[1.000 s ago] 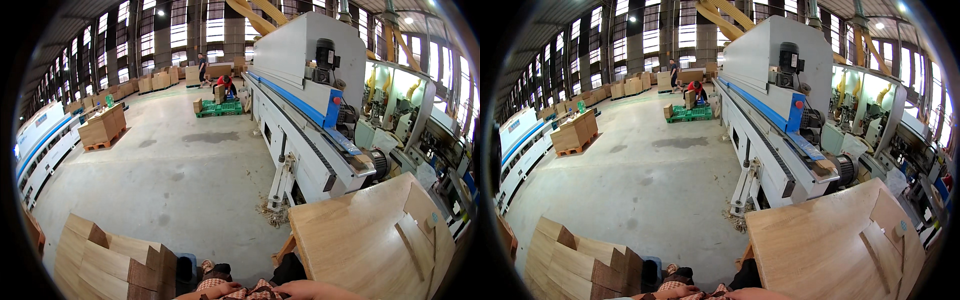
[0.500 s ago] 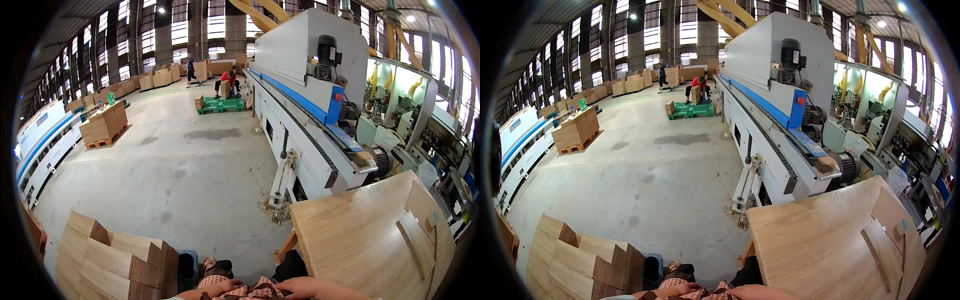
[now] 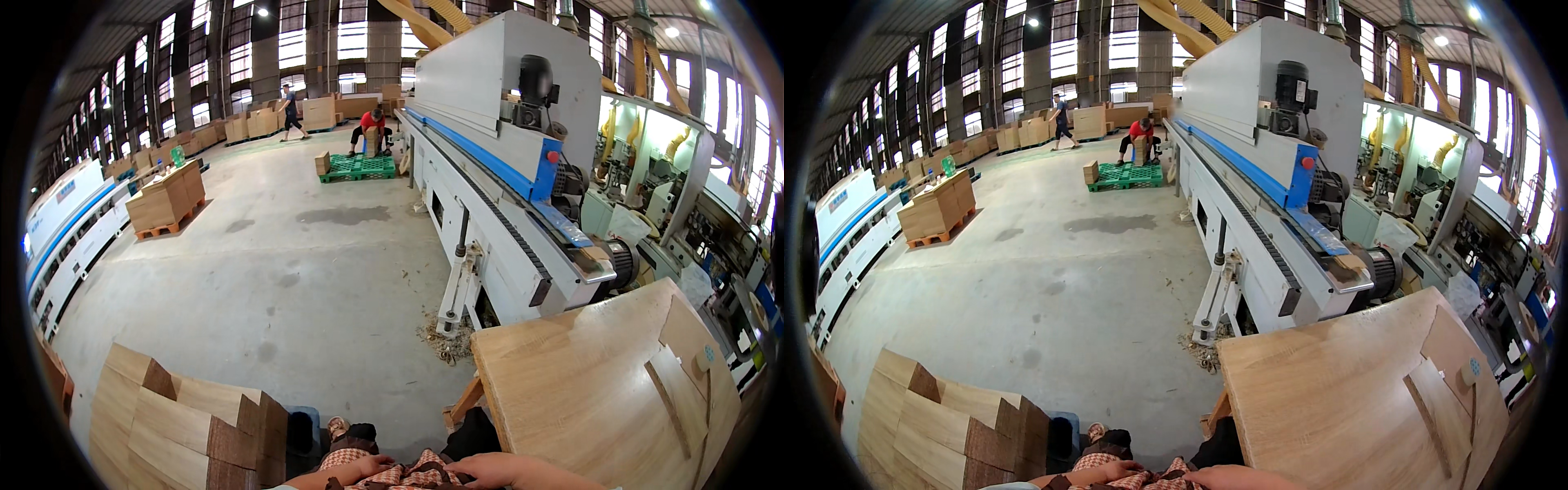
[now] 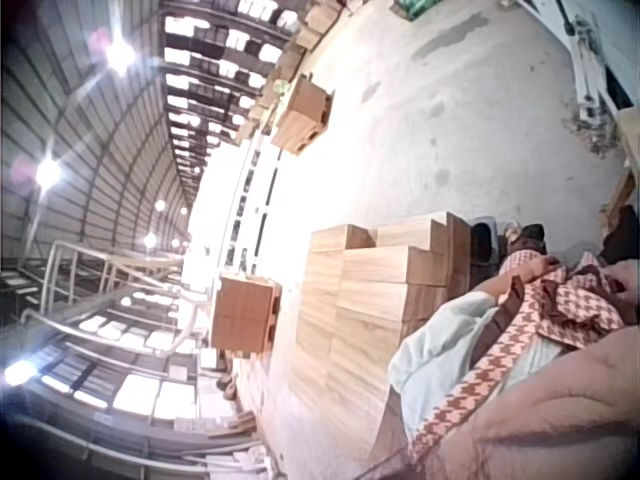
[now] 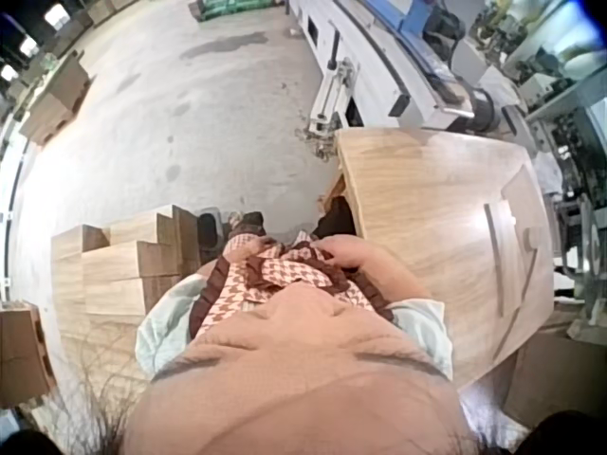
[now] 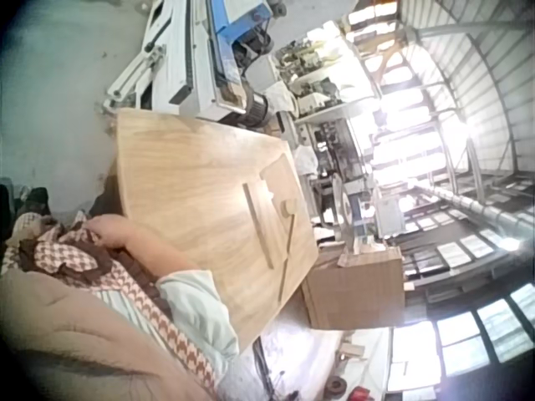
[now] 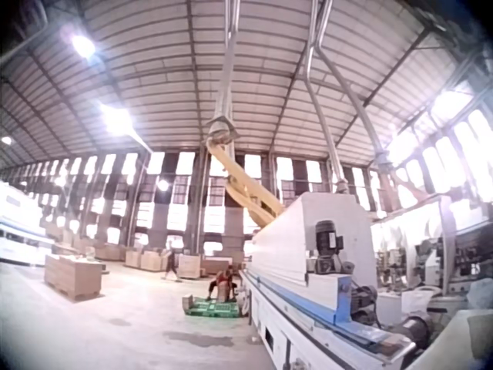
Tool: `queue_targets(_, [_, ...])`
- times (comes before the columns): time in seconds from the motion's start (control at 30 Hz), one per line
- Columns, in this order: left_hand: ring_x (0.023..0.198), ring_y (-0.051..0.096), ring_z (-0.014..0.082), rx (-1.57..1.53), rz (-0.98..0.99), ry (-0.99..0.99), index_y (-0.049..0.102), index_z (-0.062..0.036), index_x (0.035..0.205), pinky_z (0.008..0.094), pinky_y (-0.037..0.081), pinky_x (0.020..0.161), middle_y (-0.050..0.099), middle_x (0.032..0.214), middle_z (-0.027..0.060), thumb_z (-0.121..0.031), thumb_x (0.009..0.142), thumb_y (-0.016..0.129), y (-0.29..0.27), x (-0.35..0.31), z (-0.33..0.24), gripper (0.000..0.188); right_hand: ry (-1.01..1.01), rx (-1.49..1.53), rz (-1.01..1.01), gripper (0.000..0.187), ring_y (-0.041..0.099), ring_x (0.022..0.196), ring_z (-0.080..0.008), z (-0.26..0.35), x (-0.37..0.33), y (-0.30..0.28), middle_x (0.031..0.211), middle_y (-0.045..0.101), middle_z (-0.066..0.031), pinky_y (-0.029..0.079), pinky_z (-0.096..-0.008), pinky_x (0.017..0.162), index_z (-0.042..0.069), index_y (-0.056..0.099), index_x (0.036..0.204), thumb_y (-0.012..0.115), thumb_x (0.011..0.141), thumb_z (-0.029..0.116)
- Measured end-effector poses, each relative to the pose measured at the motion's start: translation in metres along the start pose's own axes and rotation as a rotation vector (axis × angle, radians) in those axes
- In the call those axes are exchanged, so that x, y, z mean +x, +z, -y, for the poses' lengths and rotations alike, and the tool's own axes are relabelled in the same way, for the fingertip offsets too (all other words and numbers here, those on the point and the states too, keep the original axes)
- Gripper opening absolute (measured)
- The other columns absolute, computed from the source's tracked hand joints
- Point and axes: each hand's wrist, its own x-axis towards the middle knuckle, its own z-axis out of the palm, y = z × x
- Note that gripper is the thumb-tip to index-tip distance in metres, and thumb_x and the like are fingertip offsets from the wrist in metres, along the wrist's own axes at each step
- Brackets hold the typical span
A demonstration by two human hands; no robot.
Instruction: The person stacks a wooden board onto a pallet, waits beside an edge-banding machine, and retrieves processed wooden boards from the machine.
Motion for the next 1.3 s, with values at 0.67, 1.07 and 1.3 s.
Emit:
queue_targets(0.67, [0.105, 0.055, 0.0237, 0.001, 0.023, -0.060, 0.050, -0.0081, 0.123, 0.0330, 0.042, 0.090, 0.058, 0.115, 0.0120, -0.035, 0.089, 0.051, -0.003, -0.010, -0.023, 0.043, 0.028, 0.031, 0.051, 0.044, 0.056, 0.092, -0.0360, 0.011, -0.002, -0.009, 0.098, 0.060, -0.0202, 0.044, -0.0416, 0.078, 0.006, 0.057, 0.107, 0.061, 0.073, 0.034])
queue_targets(1.07, [0.105, 0.055, 0.0243, 0.018, 0.026, -0.040, 0.049, -0.0081, 0.124, 0.0336, 0.042, 0.090, 0.058, 0.114, 0.0128, -0.035, 0.088, 0.051, -0.002, -0.012, -0.024, 0.045, -0.008, 0.024, 0.028, 0.045, 0.056, 0.092, -0.0360, 0.013, -0.003, -0.007, 0.098, 0.060, -0.0206, 0.044, -0.0413, 0.079, 0.005, 0.057, 0.107, 0.062, 0.072, 0.032])
queue_targets(1.3, [0.104, 0.055, 0.0250, 0.038, 0.051, -0.054, 0.048, -0.0083, 0.125, 0.0355, 0.042, 0.089, 0.058, 0.114, 0.0136, -0.034, 0.089, 0.051, -0.003, -0.009, -0.021, 0.044, 0.009, -0.020, 0.014, 0.045, 0.056, 0.093, -0.0364, 0.007, -0.002, -0.001, 0.098, 0.060, -0.0206, 0.044, -0.0419, 0.079, 0.005, 0.057, 0.107, 0.062, 0.071, 0.031])
